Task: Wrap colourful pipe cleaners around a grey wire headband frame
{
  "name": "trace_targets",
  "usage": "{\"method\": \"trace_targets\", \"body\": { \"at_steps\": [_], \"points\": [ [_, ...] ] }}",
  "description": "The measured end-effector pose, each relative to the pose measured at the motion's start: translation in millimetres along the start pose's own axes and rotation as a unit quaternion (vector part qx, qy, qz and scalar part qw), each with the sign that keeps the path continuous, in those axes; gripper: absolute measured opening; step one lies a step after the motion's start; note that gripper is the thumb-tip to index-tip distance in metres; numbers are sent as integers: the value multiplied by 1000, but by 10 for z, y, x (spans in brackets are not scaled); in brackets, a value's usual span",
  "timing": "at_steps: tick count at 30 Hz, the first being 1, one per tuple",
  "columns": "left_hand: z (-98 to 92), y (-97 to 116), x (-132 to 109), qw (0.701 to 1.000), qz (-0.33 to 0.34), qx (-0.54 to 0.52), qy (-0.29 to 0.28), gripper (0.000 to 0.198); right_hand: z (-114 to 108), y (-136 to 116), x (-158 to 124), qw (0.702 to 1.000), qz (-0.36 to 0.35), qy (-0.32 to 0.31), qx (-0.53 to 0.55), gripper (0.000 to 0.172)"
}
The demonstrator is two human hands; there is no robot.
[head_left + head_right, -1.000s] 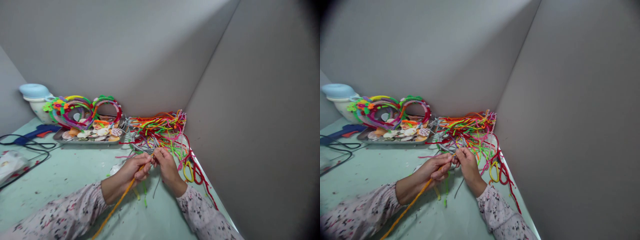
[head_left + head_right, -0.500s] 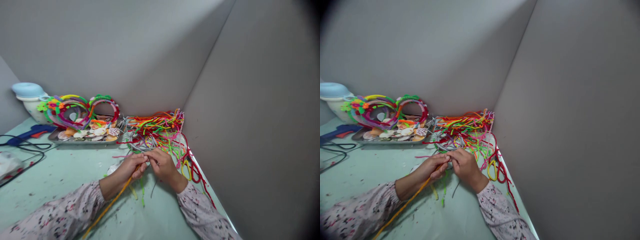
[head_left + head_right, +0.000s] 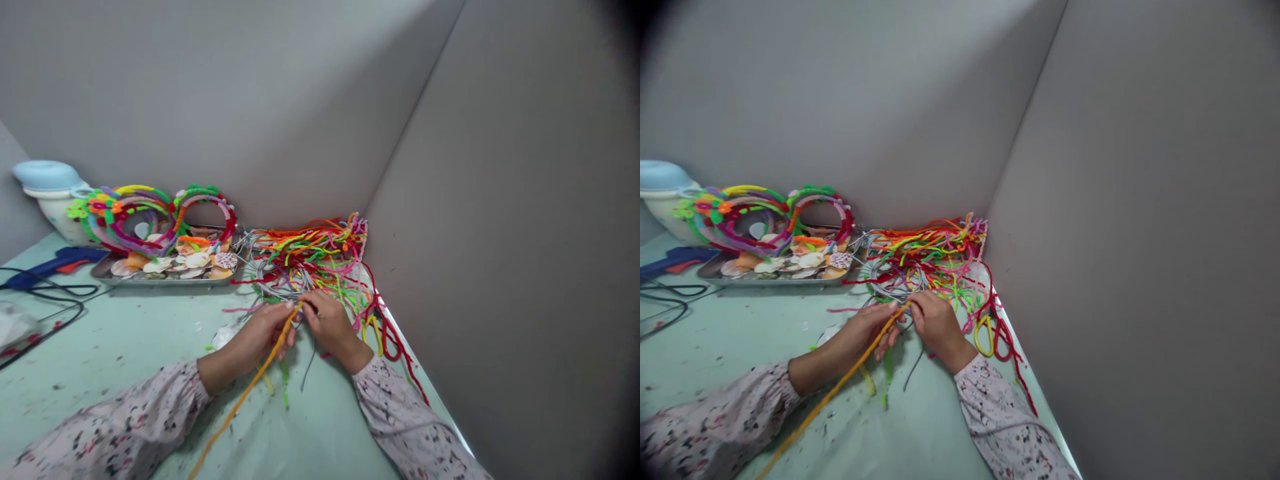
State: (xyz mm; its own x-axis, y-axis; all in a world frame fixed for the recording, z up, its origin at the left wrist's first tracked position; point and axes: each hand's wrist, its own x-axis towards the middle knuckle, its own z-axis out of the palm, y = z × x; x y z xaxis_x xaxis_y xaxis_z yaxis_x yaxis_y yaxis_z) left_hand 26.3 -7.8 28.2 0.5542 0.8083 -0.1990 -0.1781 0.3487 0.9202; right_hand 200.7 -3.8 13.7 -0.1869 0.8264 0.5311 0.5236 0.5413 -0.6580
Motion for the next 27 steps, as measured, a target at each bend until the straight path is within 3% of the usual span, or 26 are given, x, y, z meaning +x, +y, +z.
{"method": "trace_targets", "body": {
  "at_steps": [2,5,9,11,14,17,22,27],
  "points": [
    [-8,16,-3,997,30,50,41,36,-19,72,12,995,72,74,2,18],
    [-45,13,-2,982,94,123,110,27,-31,194,23,967,211,124,68,18],
    [-96,-12,-2,951,169,198,166,11,1,294,14,921,291,115,231,18],
    [-117,-22,-2,933,197,244,180,7,5,291,6,919,291,91,250,16],
    [-156,-36,5,907,222,295,203,10,-21,228,-8,945,262,56,188,16],
    [-195,-48,21,885,239,333,222,17,-44,166,-28,982,179,-12,55,22],
    [-241,-55,48,852,262,396,221,25,-5,220,-81,993,83,-79,-1,10],
    [-285,-11,61,860,241,384,234,33,-1,269,-81,988,134,-71,32,6]
  ]
}}
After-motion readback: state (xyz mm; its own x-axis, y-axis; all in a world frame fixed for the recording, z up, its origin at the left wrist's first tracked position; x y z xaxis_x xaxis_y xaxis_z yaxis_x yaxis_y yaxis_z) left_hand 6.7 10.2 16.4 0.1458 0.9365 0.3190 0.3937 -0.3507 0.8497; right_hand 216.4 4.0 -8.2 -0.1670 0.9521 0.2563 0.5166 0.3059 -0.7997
